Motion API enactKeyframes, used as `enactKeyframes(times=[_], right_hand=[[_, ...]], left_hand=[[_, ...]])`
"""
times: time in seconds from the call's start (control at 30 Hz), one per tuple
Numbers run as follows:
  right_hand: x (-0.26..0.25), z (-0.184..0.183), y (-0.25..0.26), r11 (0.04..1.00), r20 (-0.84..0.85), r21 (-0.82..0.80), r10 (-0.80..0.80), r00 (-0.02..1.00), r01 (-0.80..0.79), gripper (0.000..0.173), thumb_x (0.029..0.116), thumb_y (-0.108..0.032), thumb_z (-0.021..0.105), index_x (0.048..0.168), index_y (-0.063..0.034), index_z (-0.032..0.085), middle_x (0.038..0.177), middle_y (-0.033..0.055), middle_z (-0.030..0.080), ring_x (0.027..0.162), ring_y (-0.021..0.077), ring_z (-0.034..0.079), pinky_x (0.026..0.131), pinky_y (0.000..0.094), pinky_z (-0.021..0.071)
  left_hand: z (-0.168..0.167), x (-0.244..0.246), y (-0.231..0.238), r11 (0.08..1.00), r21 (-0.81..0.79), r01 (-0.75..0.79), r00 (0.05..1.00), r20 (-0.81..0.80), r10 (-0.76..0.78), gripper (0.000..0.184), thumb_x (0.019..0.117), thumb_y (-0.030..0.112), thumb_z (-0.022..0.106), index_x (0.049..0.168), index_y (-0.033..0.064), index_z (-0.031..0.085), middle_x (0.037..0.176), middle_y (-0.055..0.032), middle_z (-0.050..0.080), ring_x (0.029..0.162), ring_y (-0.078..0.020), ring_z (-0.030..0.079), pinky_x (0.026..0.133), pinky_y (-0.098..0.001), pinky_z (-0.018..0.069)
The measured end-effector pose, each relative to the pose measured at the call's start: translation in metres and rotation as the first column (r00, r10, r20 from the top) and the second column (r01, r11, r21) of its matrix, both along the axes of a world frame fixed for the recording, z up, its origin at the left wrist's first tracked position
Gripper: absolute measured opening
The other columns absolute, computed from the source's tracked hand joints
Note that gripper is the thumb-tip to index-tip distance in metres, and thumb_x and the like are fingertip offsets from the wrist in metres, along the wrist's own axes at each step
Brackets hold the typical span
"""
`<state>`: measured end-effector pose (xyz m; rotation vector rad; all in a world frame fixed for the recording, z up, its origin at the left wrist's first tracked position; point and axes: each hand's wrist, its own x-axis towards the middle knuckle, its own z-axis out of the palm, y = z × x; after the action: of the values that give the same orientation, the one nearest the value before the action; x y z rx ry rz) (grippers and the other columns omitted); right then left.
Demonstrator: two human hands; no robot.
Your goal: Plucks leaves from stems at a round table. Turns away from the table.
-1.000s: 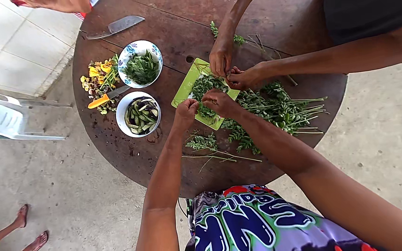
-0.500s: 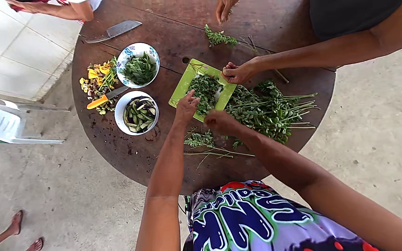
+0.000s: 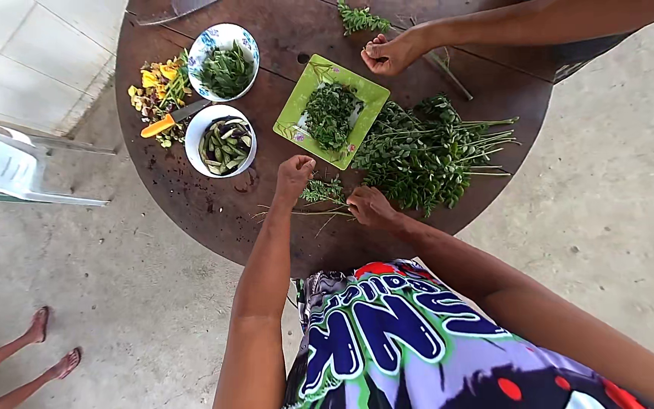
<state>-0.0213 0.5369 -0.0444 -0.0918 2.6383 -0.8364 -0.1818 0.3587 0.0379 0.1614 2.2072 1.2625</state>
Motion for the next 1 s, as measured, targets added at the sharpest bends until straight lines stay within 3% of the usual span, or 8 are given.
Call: enactKeyframes(times=[0.13, 0.2, 0.27, 0.37, 0.5, 0.67, 0.83, 1.0], right_hand=[[-0.004, 0.013, -0.002, 0.986, 0.028, -0.112, -0.123, 0.992, 0.126, 0.025, 0.1046, -0.012, 0.050, 0.109, 0.0031, 0.069, 0.115, 0.0228, 0.065, 0.114, 0.0375, 0.063, 0.099, 0.0521, 0.0502], [-0.006, 0.035, 0.003, 0.926, 0.087, -0.267, -0.254, 0.963, 0.268, 0.023, 0.1046, -0.009, 0.052, 0.113, 0.0072, 0.066, 0.116, 0.0246, 0.065, 0.110, 0.0368, 0.065, 0.101, 0.0503, 0.0517], [-0.005, 0.054, 0.010, 0.862, 0.132, -0.374, -0.315, 0.940, 0.341, 0.025, 0.1048, -0.008, 0.052, 0.123, 0.0040, 0.063, 0.110, 0.0220, 0.067, 0.098, 0.0327, 0.068, 0.092, 0.0496, 0.0551], [-0.004, 0.076, 0.018, 0.757, 0.231, -0.522, -0.318, 0.919, 0.393, 0.026, 0.1068, -0.010, 0.049, 0.127, -0.0016, 0.064, 0.105, 0.0158, 0.068, 0.083, 0.0219, 0.066, 0.079, 0.0406, 0.0574], [-0.002, 0.094, 0.014, 0.623, 0.304, -0.640, -0.330, 0.894, 0.448, 0.020, 0.1067, -0.014, 0.054, 0.117, -0.0006, 0.066, 0.088, 0.0079, 0.063, 0.067, 0.0101, 0.055, 0.063, 0.0267, 0.0491], [-0.001, 0.101, 0.010, 0.591, 0.283, -0.683, -0.328, 0.901, 0.429, 0.017, 0.1048, -0.013, 0.058, 0.110, 0.0002, 0.068, 0.084, 0.0052, 0.064, 0.066, 0.0071, 0.056, 0.062, 0.0231, 0.0492], [0.001, 0.103, 0.005, 0.646, 0.227, -0.622, -0.391, 0.892, 0.442, 0.015, 0.1039, -0.012, 0.060, 0.107, 0.0001, 0.068, 0.081, 0.0072, 0.064, 0.064, 0.0101, 0.058, 0.062, 0.0267, 0.0519], [0.000, 0.106, 0.003, 0.643, 0.194, -0.611, -0.443, 0.875, 0.461, 0.017, 0.1054, -0.013, 0.058, 0.108, 0.0000, 0.068, 0.083, 0.0082, 0.065, 0.066, 0.0113, 0.060, 0.065, 0.0282, 0.0539]], left_hand=[[0.002, 0.037, -0.019, 0.988, 0.041, 0.149, 0.981, 0.123, -0.153, 0.024, 0.1053, 0.019, 0.060, 0.116, -0.0005, 0.068, 0.096, -0.0114, 0.070, 0.076, -0.0163, 0.064, 0.072, -0.0349, 0.0552], [0.011, 0.054, -0.032, 0.932, 0.114, 0.345, 0.898, 0.249, -0.363, 0.020, 0.1016, 0.015, 0.063, 0.112, -0.0010, 0.071, 0.093, -0.0078, 0.072, 0.073, -0.0116, 0.066, 0.071, -0.0301, 0.0567], [0.019, 0.067, -0.037, 0.866, 0.080, 0.494, 0.817, 0.299, -0.494, 0.019, 0.0994, 0.013, 0.066, 0.113, 0.0009, 0.072, 0.094, -0.0026, 0.073, 0.075, -0.0050, 0.064, 0.073, -0.0241, 0.0541], [0.009, 0.073, -0.038, 0.917, -0.076, 0.392, 0.917, 0.114, -0.383, 0.036, 0.0939, 0.016, 0.076, 0.125, -0.0002, 0.067, 0.121, -0.0143, 0.068, 0.103, -0.0192, 0.068, 0.094, -0.0383, 0.0562], [0.015, 0.069, -0.026, 0.940, 0.069, 0.335, 0.940, 0.041, -0.339, 0.069, 0.0872, 0.018, 0.084, 0.148, 0.0056, 0.053, 0.149, -0.0137, 0.055, 0.128, -0.0233, 0.060, 0.107, -0.0427, 0.0510], [0.014, 0.076, -0.006, 0.899, 0.431, 0.075, 0.943, 0.262, -0.205, 0.036, 0.0946, 0.001, 0.069, 0.129, -0.0038, 0.062, 0.112, -0.0124, 0.071, 0.096, -0.0157, 0.069, 0.089, -0.0319, 0.0580], [0.014, 0.083, 0.006, 0.900, 0.425, -0.098, 0.940, 0.337, -0.056, 0.011, 0.0943, -0.004, 0.068, 0.106, -0.0037, 0.067, 0.093, -0.0097, 0.072, 0.076, -0.0134, 0.068, 0.073, -0.0275, 0.0594], [0.013, 0.083, 0.004, 0.883, 0.437, -0.169, 0.929, 0.370, -0.006, 0.007, 0.0955, -0.004, 0.066, 0.102, -0.0031, 0.068, 0.086, -0.0075, 0.070, 0.073, -0.0124, 0.067, 0.072, -0.0274, 0.0593]])
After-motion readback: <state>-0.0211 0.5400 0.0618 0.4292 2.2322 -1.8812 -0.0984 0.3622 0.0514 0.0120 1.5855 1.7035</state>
